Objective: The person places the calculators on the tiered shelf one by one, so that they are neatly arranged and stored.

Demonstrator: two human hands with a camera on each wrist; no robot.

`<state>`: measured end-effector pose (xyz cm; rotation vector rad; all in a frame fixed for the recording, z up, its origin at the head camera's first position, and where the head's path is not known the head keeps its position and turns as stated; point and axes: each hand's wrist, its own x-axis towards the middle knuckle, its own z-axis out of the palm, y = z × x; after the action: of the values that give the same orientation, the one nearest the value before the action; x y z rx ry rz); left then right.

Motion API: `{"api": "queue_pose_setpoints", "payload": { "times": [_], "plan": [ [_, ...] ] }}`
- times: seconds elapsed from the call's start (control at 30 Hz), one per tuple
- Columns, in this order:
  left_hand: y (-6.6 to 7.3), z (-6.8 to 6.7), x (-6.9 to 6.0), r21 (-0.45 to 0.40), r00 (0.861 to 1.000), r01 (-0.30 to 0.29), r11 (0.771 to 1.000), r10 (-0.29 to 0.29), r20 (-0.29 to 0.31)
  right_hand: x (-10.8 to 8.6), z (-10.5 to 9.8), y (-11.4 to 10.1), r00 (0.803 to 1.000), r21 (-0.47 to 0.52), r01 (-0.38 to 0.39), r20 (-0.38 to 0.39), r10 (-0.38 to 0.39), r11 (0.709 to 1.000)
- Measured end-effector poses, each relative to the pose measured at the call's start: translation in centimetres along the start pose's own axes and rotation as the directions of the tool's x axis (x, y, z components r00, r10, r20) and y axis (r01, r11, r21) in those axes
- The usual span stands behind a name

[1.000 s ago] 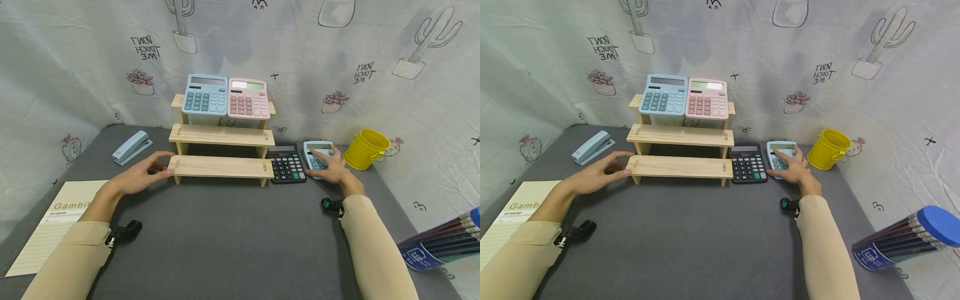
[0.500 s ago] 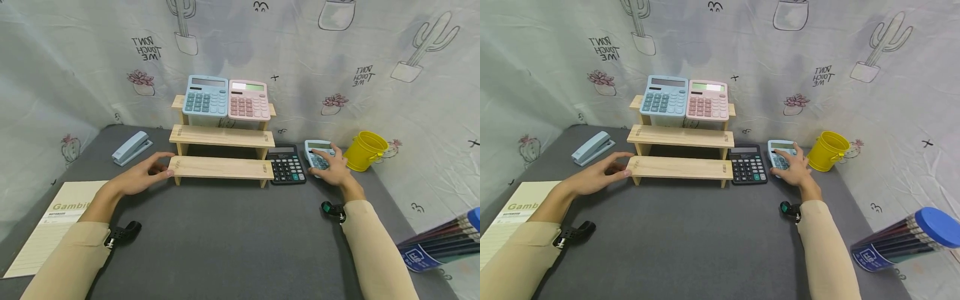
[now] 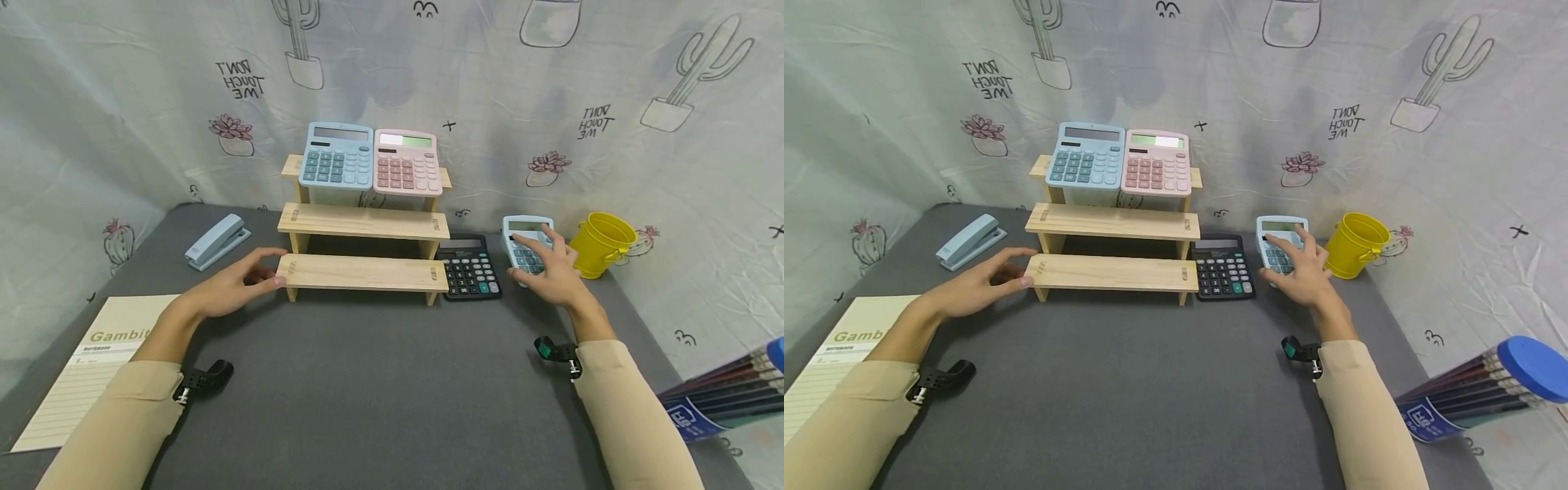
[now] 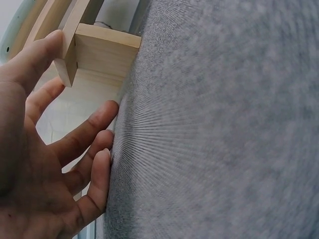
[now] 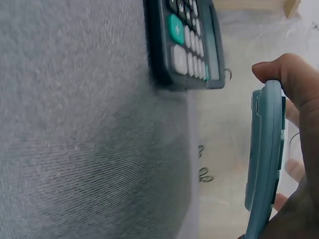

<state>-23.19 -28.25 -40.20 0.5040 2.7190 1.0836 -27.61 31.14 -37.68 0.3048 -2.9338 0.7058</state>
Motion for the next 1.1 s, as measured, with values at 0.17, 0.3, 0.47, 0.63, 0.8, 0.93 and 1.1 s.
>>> {"api": "queue_pose_setpoints", "payload": {
  "times": [0.17, 0.3, 0.47, 0.63, 0.8, 0.93, 1.1],
  "plan": [
    [0.1, -0.1, 0.1, 0.005, 1.0, 0.013, 1.0, -0.013, 0.001, -0.4, -0.8, -1.5, 0.999, 0.005, 0.024, -0.039, -0.024, 1.0],
    [0.1, -0.1, 0.1, 0.01, 1.0, 0.015, 1.0, -0.015, -0.001, -0.8, -1.4, -3.2, 0.996, 0.014, 0.066, -0.069, -0.064, 0.998],
    [0.0, 0.0, 0.0, 0.017, 1.0, 0.027, 0.999, -0.027, -0.005, -1.1, -1.9, -4.6, 0.993, 0.007, 0.097, -0.072, -0.096, 0.995],
    [0.1, 0.3, 0.0, 0.019, 0.999, 0.035, 0.999, -0.035, -0.007, -1.7, -2.1, -5.6, 0.991, 0.008, 0.113, -0.069, -0.112, 0.994],
    [0.2, 0.4, 0.0, 0.019, 0.999, 0.038, 0.999, -0.038, -0.001, -2.5, -1.9, -6.9, 0.978, 0.007, 0.185, -0.095, -0.184, 0.983],
    [0.3, 0.3, 0.0, 0.019, 0.999, 0.035, 0.999, -0.035, -0.001, -3.0, -1.7, -8.0, 0.964, 0.011, 0.25, -0.102, -0.247, 0.968],
    [0.4, 0.2, 0.0, 0.025, 0.999, 0.045, 0.999, -0.045, -0.005, -3.2, -1.4, -9.2, 0.957, 0.042, 0.286, -0.067, -0.283, 0.957]
  ]
}}
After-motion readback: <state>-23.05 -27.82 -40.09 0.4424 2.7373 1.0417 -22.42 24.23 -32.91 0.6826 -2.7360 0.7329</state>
